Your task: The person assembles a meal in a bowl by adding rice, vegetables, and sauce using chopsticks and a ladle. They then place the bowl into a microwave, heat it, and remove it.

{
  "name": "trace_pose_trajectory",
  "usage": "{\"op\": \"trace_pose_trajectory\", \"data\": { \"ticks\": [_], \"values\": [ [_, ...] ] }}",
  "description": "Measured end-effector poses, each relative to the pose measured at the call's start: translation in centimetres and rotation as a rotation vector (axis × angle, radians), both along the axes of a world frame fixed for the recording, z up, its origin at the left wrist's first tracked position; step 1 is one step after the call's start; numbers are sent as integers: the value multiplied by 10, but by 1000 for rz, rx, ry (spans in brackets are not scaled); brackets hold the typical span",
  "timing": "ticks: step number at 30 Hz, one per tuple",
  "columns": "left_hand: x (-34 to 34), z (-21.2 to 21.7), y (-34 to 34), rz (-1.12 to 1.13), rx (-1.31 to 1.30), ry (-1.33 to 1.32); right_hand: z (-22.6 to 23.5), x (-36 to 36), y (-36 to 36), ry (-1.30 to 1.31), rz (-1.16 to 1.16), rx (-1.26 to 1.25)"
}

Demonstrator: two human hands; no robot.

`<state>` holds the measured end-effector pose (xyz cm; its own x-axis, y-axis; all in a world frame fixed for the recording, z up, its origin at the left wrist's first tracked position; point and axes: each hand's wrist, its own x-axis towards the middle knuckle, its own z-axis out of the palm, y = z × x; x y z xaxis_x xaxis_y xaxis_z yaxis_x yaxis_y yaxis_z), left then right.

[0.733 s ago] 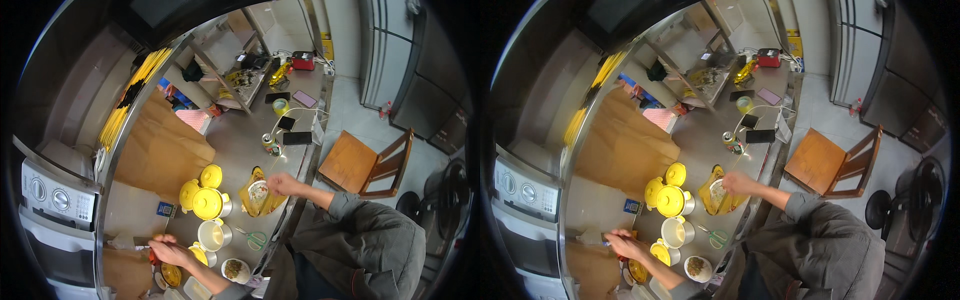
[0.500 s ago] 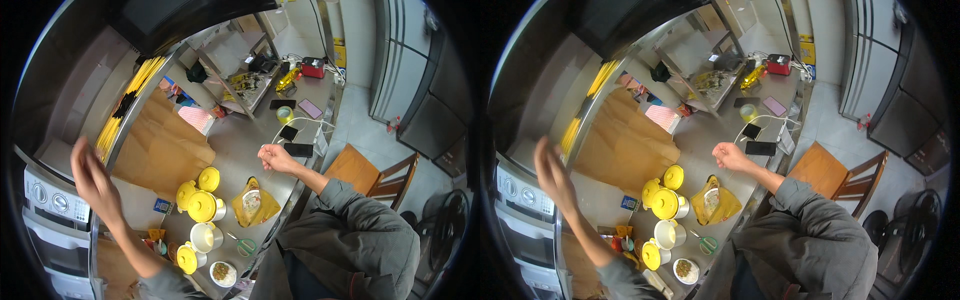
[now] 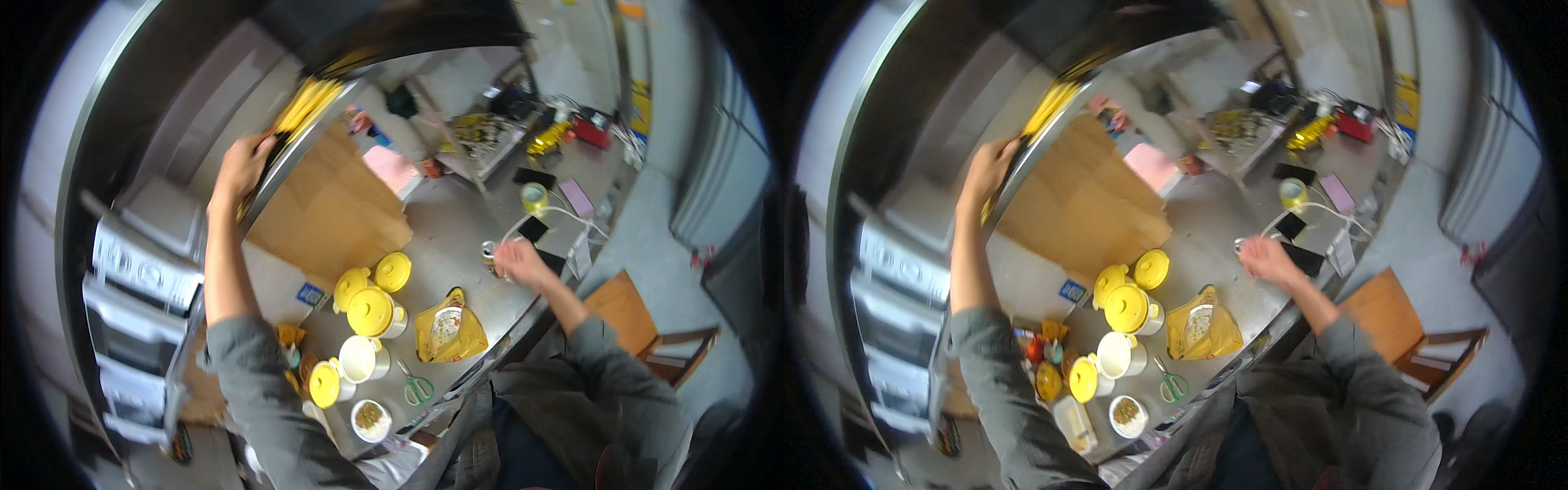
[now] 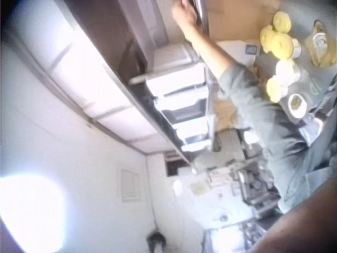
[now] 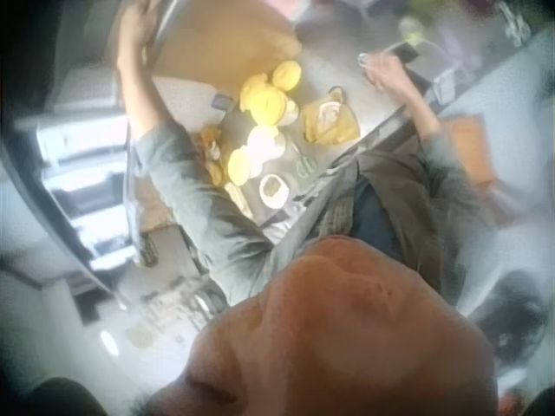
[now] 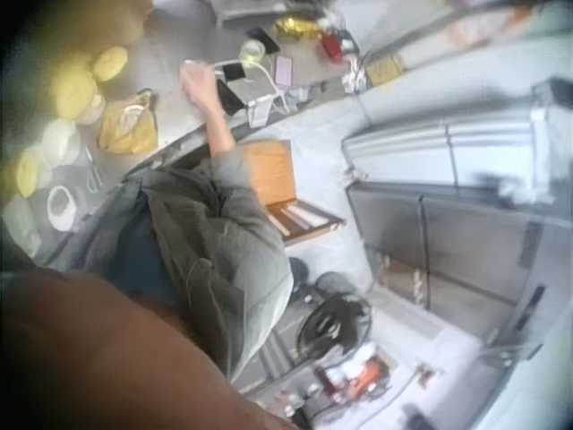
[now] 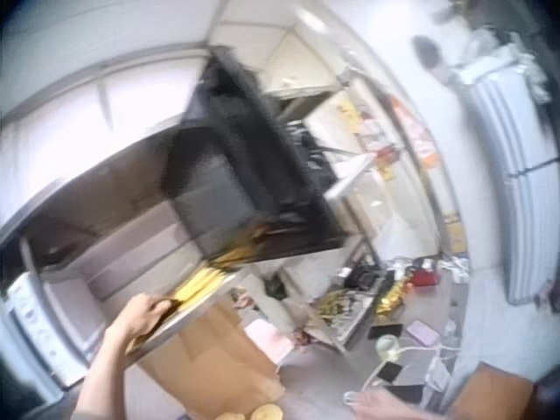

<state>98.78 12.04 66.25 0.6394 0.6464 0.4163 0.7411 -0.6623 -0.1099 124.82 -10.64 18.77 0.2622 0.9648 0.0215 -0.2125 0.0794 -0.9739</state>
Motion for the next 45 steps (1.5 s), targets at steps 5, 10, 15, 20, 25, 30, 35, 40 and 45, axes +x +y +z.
{"op": "trace_pose_trajectory", "data": {
  "ticks": [5, 10, 15, 20, 25, 30, 35, 40, 45],
  "values": [
    [3, -25, -47, -254, 212, -445, 156, 95, 119, 592, -140, 438],
    [97, -73, -98, -564, -15, -430, 271, 178, 214, 1033, -30, 629],
    [124, -110, -118, -523, -160, -293, 311, 150, 234, 1012, 226, 899],
    [127, -129, -97, -447, -365, -331, 267, 148, 210, 1009, 309, 976],
    [146, -138, -70, -467, -486, -385, 251, 155, 186, 798, 232, 959],
    [164, -143, -62, -480, -478, -361, 252, 160, 174, 729, 181, 923],
    [172, -142, -64, -483, -540, -368, 249, 164, 174, 649, 47, 871],
    [191, -147, -57, -232, -1042, -595, 242, 134, 154, 502, 72, 802],
    [194, -191, -47, -445, -1224, -1027, 211, 77, 127, 267, 11, 550]
  ]
}}
